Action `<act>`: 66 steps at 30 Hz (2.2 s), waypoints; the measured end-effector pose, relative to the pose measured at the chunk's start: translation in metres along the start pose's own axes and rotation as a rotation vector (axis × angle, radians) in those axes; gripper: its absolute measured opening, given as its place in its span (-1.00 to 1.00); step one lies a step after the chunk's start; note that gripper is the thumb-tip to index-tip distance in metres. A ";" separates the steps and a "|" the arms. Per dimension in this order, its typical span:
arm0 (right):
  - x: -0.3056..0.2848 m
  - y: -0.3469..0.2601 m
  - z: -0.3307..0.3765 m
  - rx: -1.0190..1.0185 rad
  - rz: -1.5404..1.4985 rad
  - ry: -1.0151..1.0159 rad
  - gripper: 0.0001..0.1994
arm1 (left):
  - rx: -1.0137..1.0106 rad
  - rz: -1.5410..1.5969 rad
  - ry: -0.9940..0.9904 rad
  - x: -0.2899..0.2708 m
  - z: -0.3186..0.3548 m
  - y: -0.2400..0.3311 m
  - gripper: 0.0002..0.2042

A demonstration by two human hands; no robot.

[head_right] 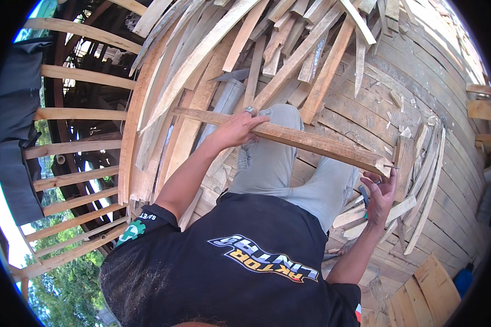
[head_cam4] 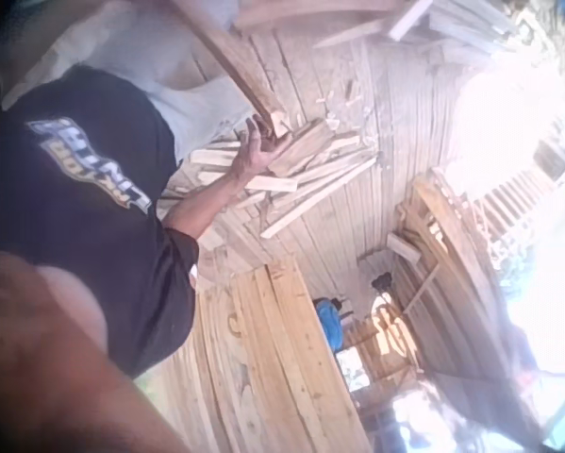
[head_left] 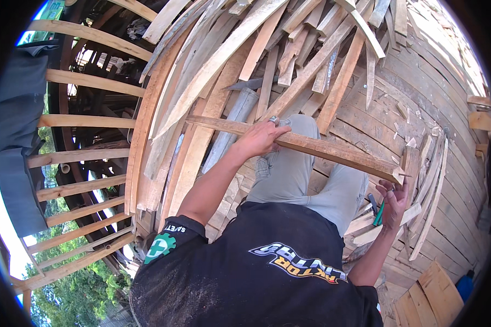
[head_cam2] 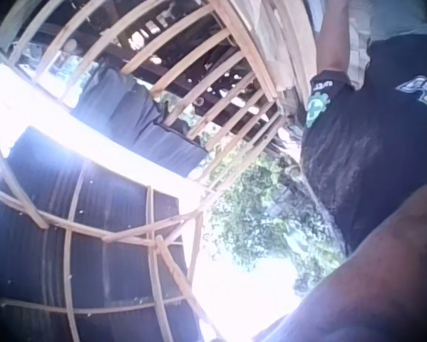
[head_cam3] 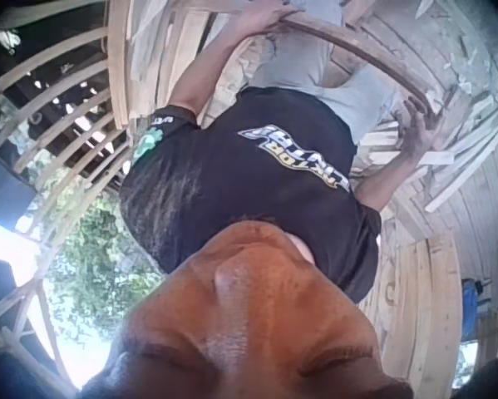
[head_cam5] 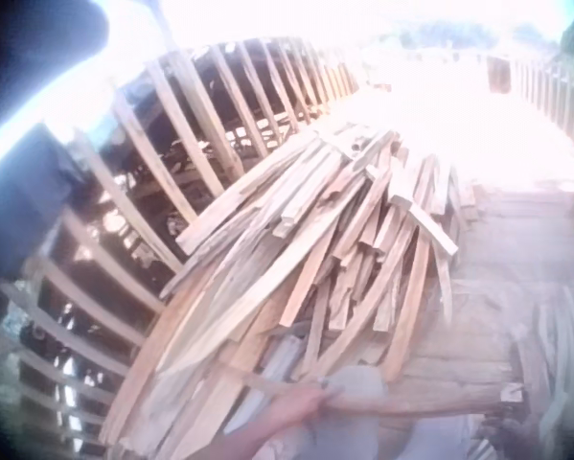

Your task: The person sits on a wooden platform and uses pincers and a hammer to trim pieces of wood and remove nails from them.

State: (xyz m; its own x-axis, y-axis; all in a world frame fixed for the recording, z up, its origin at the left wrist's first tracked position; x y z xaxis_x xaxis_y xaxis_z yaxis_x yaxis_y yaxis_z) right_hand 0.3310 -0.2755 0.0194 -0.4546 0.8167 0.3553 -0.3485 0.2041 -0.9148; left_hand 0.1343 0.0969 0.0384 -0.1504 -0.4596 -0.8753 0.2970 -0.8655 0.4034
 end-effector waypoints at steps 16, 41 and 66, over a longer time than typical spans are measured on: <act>0.059 -0.001 0.034 -0.174 0.176 0.034 -0.55 | 0.221 -0.030 0.097 -0.022 0.027 0.021 -0.15; -0.158 0.328 0.146 0.978 1.001 0.737 -0.60 | 0.260 0.178 -0.086 0.010 -0.065 0.173 -0.62; 0.011 -0.027 0.130 0.026 0.507 0.386 -0.56 | 0.235 0.092 0.253 0.027 -0.076 0.159 -0.66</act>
State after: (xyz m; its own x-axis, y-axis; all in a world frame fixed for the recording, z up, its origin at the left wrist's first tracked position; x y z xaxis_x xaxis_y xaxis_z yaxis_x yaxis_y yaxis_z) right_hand 0.2287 -0.3418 0.0731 -0.2414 0.9453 -0.2195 -0.1901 -0.2678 -0.9445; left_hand 0.2495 -0.0377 0.0586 0.1140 -0.4996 -0.8587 0.0688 -0.8583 0.5085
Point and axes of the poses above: each hand's wrist, its own z-axis away from the middle knuckle, its own x-axis out of the palm, y = z × x, the point moved 6 cm from there along -z, towards the middle knuckle, and after that the axes turned 2 degrees about -x, right-handed, at the moved point
